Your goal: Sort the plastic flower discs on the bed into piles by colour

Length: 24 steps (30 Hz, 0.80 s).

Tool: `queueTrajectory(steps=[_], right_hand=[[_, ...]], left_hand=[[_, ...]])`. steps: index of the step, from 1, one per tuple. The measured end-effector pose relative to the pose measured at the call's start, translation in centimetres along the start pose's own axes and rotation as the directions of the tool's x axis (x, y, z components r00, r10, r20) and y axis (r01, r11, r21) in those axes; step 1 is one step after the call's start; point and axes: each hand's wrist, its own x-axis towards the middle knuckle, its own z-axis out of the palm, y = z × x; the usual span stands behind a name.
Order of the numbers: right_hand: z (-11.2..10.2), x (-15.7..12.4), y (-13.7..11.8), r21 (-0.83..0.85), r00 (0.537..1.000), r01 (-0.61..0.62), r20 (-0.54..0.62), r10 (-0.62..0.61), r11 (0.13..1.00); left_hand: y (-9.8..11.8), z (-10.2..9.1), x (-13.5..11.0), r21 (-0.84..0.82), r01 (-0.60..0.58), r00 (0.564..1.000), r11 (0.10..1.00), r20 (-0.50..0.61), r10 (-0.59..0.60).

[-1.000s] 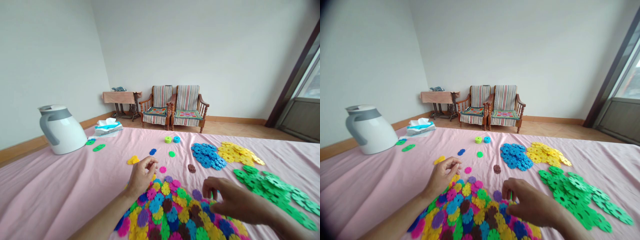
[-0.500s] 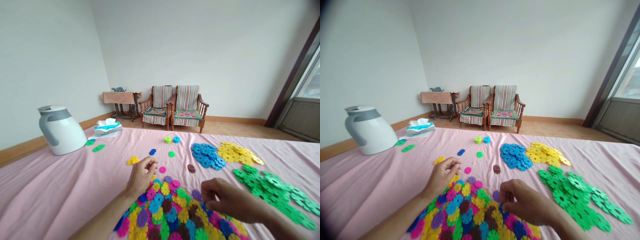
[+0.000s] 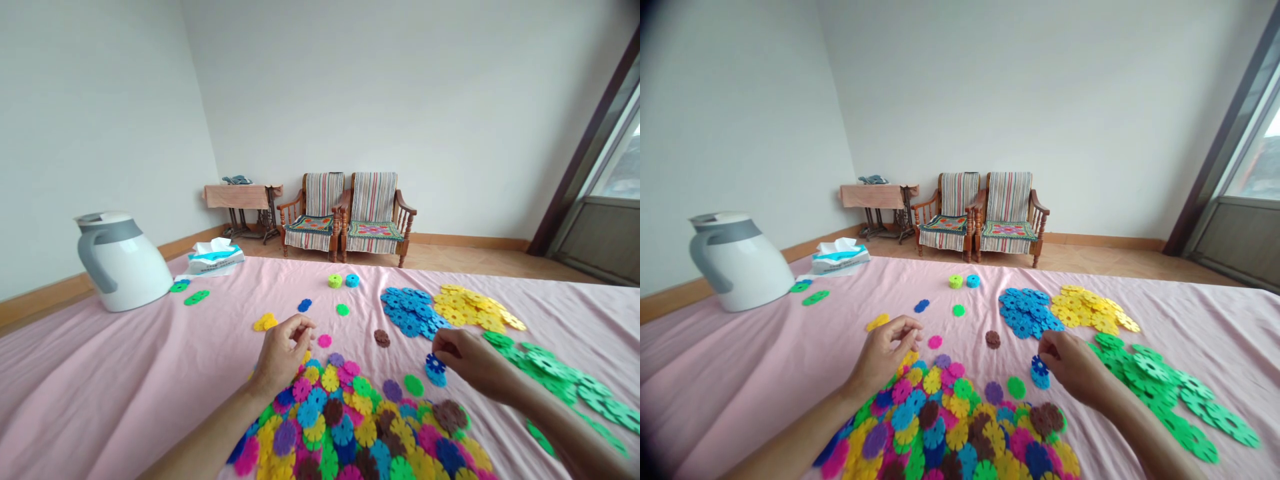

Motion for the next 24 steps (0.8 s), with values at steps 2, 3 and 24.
queueTrajectory(steps=[2,3,24], right_hand=[[0.1,0.1,0.6,0.005,1.000,0.002,0.015,-0.002,1.000],[0.2,0.1,0.8,0.010,1.000,0.004,0.019,-0.004,1.000],[1.2,-0.3,-1.4,0.049,0.997,0.071,0.001,-0.071,0.996]], left_hand=[[0.1,0.0,0.0,-0.001,0.008,1.000,1.000,0.003,-0.008],[0.2,0.0,0.0,-0.001,0.012,1.000,1.000,0.004,-0.012],[-0.2,-0.5,0.2,-0.009,-0.041,0.996,0.999,-0.085,0.040]])
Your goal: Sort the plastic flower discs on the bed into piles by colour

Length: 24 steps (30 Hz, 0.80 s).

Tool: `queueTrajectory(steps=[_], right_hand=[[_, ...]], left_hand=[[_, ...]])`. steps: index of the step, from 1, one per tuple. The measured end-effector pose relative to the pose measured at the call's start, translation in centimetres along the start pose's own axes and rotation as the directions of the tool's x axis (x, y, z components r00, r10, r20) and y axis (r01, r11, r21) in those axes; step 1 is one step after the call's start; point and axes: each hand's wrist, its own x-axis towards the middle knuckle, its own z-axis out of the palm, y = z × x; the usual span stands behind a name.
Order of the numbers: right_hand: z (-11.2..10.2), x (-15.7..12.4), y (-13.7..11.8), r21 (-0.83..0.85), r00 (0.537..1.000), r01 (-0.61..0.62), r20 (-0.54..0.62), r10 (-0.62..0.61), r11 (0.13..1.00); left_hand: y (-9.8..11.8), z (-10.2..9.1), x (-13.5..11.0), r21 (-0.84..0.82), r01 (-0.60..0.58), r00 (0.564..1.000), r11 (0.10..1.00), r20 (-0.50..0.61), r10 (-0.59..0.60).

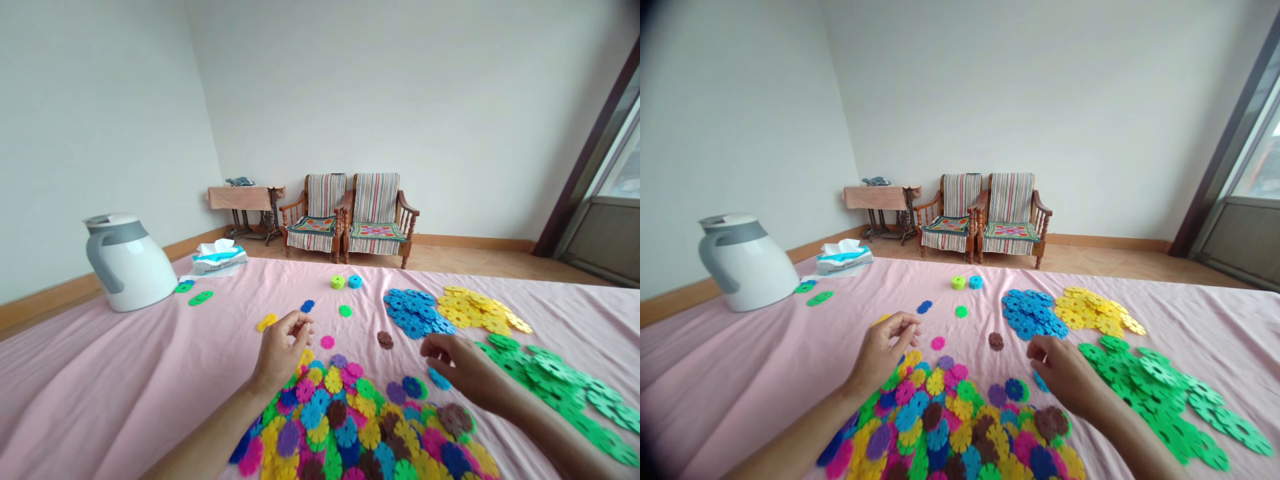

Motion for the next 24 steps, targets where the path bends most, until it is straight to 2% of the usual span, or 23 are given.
queueTrajectory(steps=[3,7,16,24], right_hand=[[-0.3,-0.4,1.5,-0.075,0.999,-0.046,-0.028,0.044,0.996],[-0.3,-0.8,2.6,-0.096,0.996,-0.049,0.071,0.056,0.994],[0.4,-0.7,2.4,-0.207,0.997,-0.008,0.069,0.023,0.978],[0.5,-0.9,2.1,-0.144,0.995,0.030,0.098,-0.016,0.989]], left_hand=[[-0.1,-0.1,0.0,0.005,0.010,1.000,1.000,-0.005,-0.010],[-0.2,-0.2,0.1,0.004,0.015,1.000,1.000,-0.010,-0.015],[-0.1,-0.1,0.1,-0.027,0.033,0.999,0.999,-0.003,-0.033],[-0.1,0.0,0.1,-0.001,0.004,1.000,1.000,0.010,-0.004]])
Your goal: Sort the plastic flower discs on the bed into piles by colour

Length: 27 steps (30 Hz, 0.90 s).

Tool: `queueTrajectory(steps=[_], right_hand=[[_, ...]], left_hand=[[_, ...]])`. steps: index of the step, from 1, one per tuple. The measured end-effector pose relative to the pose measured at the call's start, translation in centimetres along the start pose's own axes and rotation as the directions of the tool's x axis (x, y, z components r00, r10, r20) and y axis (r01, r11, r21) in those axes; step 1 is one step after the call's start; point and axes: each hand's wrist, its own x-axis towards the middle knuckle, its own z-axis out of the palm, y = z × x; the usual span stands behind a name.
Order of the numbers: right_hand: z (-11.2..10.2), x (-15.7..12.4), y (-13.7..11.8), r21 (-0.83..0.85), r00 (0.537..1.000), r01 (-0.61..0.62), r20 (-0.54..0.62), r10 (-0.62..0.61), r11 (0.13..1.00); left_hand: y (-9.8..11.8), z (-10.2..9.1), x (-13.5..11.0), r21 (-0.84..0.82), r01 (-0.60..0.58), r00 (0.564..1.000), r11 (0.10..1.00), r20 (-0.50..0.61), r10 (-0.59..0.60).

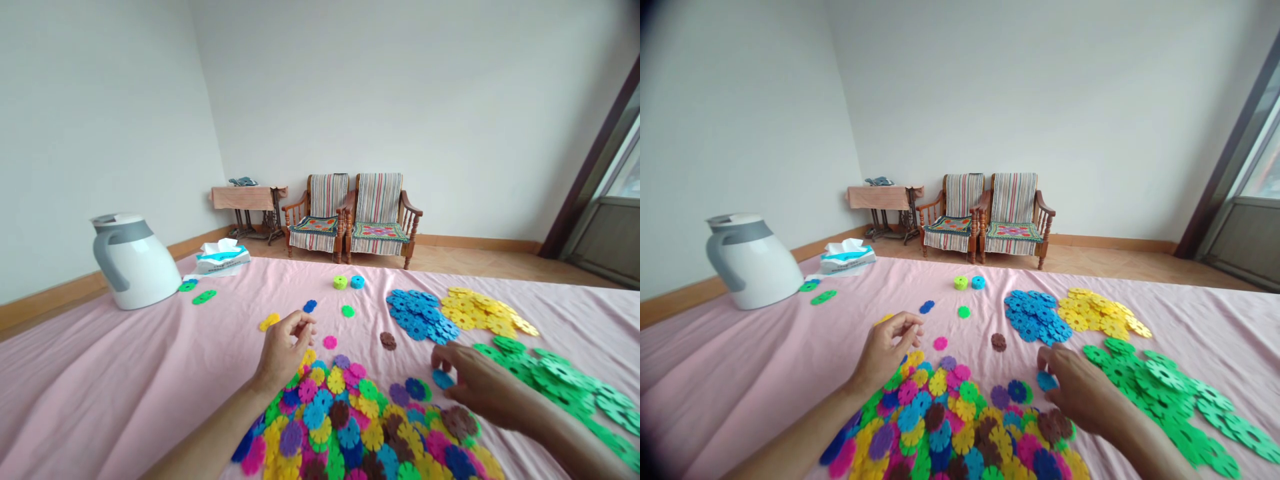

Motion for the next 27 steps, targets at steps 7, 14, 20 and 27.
queueTrajectory(steps=[7,14,20,27], right_hand=[[-0.2,0.0,-0.6,-0.029,0.999,0.030,-0.028,-0.031,0.999],[-0.8,-0.1,-1.4,-0.027,1.000,-0.009,-0.021,0.009,1.000],[-2.0,-0.1,-2.1,0.017,1.000,-0.016,0.019,0.016,1.000],[-2.3,0.6,-4.0,0.235,0.997,0.005,-0.072,0.012,0.972]], left_hand=[[0.0,0.0,0.0,0.001,0.008,1.000,1.000,0.004,-0.008],[0.1,0.1,-0.1,0.008,0.004,1.000,1.000,0.015,-0.004],[-0.2,0.2,-0.2,0.026,0.002,1.000,1.000,0.027,-0.002],[-0.4,0.3,-0.2,0.020,0.004,0.999,1.000,0.039,-0.005]])
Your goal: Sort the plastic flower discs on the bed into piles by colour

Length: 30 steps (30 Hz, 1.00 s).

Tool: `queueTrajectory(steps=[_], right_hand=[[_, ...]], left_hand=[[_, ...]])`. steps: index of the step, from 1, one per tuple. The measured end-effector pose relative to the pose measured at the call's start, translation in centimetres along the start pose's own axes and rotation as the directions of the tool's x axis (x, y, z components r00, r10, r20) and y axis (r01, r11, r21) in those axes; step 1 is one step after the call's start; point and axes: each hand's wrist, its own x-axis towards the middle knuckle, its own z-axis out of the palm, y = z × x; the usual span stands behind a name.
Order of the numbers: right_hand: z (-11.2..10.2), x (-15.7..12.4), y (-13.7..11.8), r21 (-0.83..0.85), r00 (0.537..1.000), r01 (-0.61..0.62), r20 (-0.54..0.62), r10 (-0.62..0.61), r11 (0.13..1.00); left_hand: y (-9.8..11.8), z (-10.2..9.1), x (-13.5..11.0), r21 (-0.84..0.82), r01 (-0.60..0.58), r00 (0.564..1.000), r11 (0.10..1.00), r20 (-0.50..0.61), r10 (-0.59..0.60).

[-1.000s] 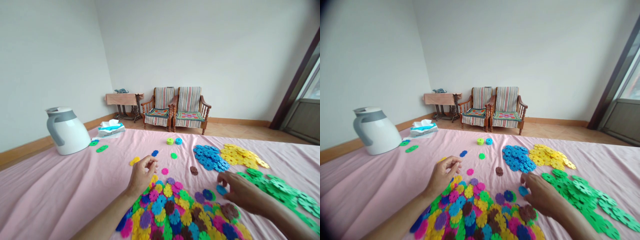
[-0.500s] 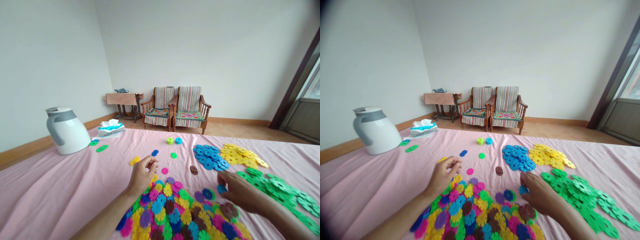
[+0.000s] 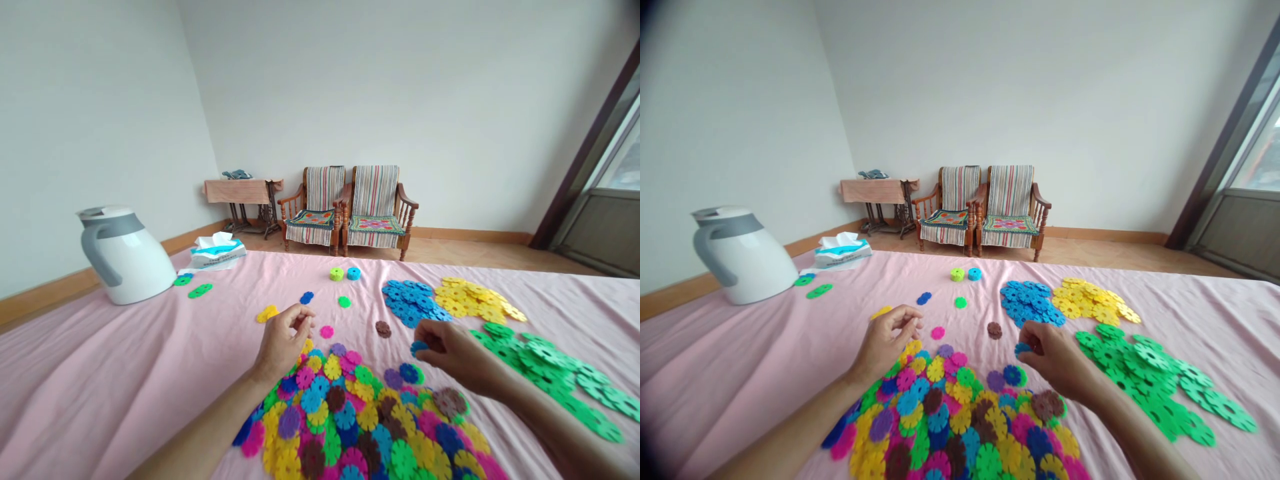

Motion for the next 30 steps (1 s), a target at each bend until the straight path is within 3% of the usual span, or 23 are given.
queueTrajectory(steps=[8,17,22,26,30], right_hand=[[3.9,3.2,-3.5,0.119,0.997,0.056,-0.062,-0.049,0.991],[6.2,7.8,-5.3,0.156,0.991,0.024,-0.132,-0.003,0.987],[6.5,7.7,-6.1,0.225,0.993,0.019,-0.119,0.009,0.974],[6.5,6.7,-6.6,0.379,0.998,0.009,-0.061,0.016,0.925],[6.9,5.5,-7.2,0.554,0.998,-0.052,-0.004,0.065,0.831]], left_hand=[[-0.3,0.0,0.0,0.009,-0.027,1.000,1.000,-0.014,0.027],[-0.5,-0.2,0.1,0.029,-0.018,1.000,0.999,-0.014,0.019],[-1.1,0.0,0.0,0.062,-0.031,1.000,0.998,0.002,0.031],[-0.7,0.1,-0.2,0.119,-0.101,0.995,0.988,0.038,0.097],[1.3,0.2,-0.7,0.112,-0.223,0.963,0.968,0.181,0.200]])
